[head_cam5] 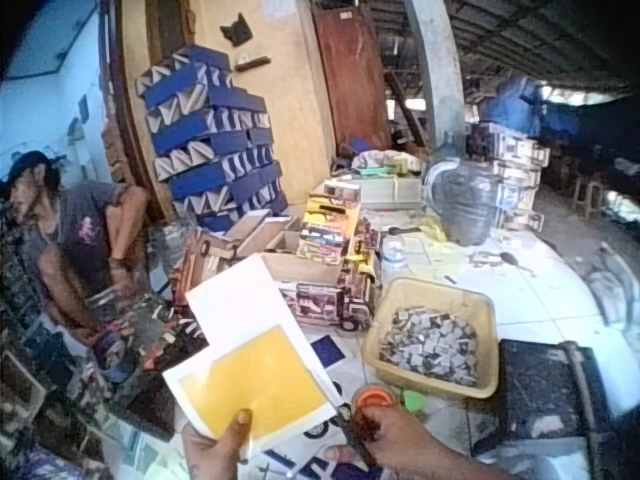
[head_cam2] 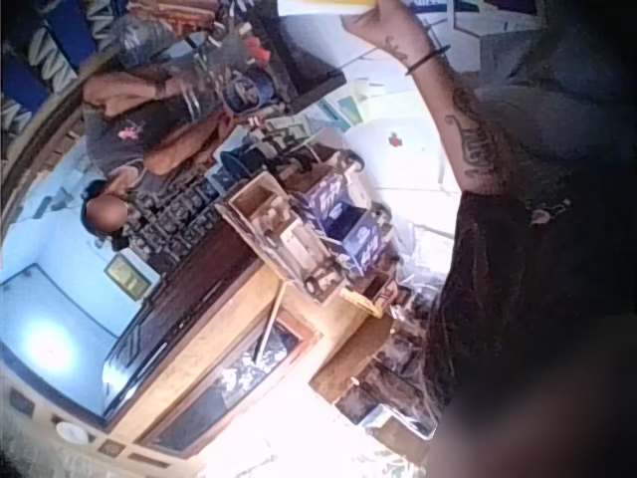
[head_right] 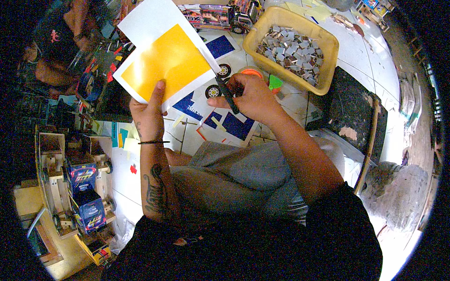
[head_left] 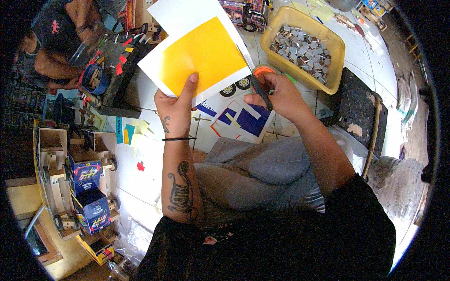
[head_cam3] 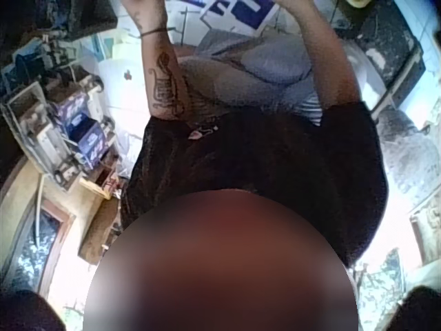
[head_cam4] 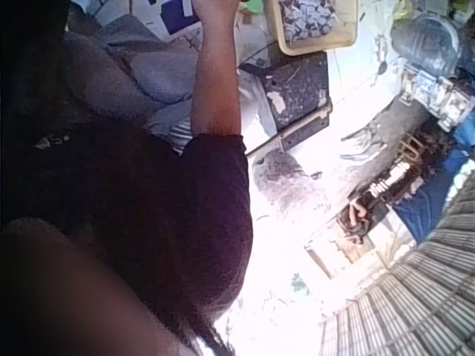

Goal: The person sits on the floor and uses scissors to cut shapes from yellow and blue paper sheets. They trim the edges of the yellow sheet and then cut a rectangular piece from a blue sheet with text on it.

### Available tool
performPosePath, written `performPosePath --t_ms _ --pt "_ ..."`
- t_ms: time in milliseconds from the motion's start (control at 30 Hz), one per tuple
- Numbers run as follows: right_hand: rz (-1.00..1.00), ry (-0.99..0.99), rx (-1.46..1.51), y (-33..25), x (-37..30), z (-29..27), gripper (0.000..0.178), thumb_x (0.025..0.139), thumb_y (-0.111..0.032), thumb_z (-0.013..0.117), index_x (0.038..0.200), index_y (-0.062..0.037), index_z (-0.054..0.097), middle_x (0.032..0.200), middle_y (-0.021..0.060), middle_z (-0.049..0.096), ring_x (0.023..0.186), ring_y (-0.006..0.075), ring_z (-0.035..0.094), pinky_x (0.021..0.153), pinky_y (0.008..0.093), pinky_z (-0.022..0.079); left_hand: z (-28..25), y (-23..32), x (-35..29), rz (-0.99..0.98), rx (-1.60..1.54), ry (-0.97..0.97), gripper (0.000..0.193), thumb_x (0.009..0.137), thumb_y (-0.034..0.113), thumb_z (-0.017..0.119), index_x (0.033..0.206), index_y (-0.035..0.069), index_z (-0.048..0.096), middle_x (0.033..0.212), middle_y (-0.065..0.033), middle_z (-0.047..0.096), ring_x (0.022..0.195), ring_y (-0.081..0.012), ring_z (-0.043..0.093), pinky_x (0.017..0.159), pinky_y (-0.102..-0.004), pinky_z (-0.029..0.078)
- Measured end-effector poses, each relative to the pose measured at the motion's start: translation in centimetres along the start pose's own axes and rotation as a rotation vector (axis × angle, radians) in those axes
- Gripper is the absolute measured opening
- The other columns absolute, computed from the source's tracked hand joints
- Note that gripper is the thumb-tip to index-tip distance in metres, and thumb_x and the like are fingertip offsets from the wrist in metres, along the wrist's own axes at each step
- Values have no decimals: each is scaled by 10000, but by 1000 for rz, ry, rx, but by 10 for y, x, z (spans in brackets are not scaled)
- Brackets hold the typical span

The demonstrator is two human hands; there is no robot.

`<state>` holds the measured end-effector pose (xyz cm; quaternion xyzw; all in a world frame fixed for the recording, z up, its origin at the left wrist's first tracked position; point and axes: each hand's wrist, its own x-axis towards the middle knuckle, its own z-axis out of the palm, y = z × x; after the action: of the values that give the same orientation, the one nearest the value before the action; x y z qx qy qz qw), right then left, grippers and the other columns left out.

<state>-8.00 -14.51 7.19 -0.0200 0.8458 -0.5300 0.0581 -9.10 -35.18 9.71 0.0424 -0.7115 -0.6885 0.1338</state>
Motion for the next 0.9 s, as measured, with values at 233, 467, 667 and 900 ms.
performPosePath --t_ms 233,467,667,900 --pt "-22 53 32 2 1 5 549 556 -527 757 692 -23 589 612 55 558 574 170 540 540 288 418 -3 -4 1 -20 45 -43 230 763 209 683 904 53 591 727 -15 622 509 -40 532 391 -161 371" --pt "15 22 -10 3 1 3 532 548 -521 764 608 -30 568 562 56 516 534 166 510 498 303 396 -1 -3 0 -15 29 -31 182 765 169 683 835 20 603 664 -25 609 462 -45 508 387 -166 361" --pt "-102 126 5 9 4 7 549 544 -526 761 606 -18 563 561 67 517 538 193 518 507 312 404 4 -3 -1 13 -44 -49 177 764 152 686 819 2 612 661 -37 612 466 -52 513 392 -169 363" --pt "-62 99 -43 14 5 6 553 563 -534 740 627 -12 567 571 108 516 558 235 531 529 348 413 1 1 -2 -98 59 -78 179 762 141 688 839 -5 618 738 -57 633 554 -65 554 461 -183 408"
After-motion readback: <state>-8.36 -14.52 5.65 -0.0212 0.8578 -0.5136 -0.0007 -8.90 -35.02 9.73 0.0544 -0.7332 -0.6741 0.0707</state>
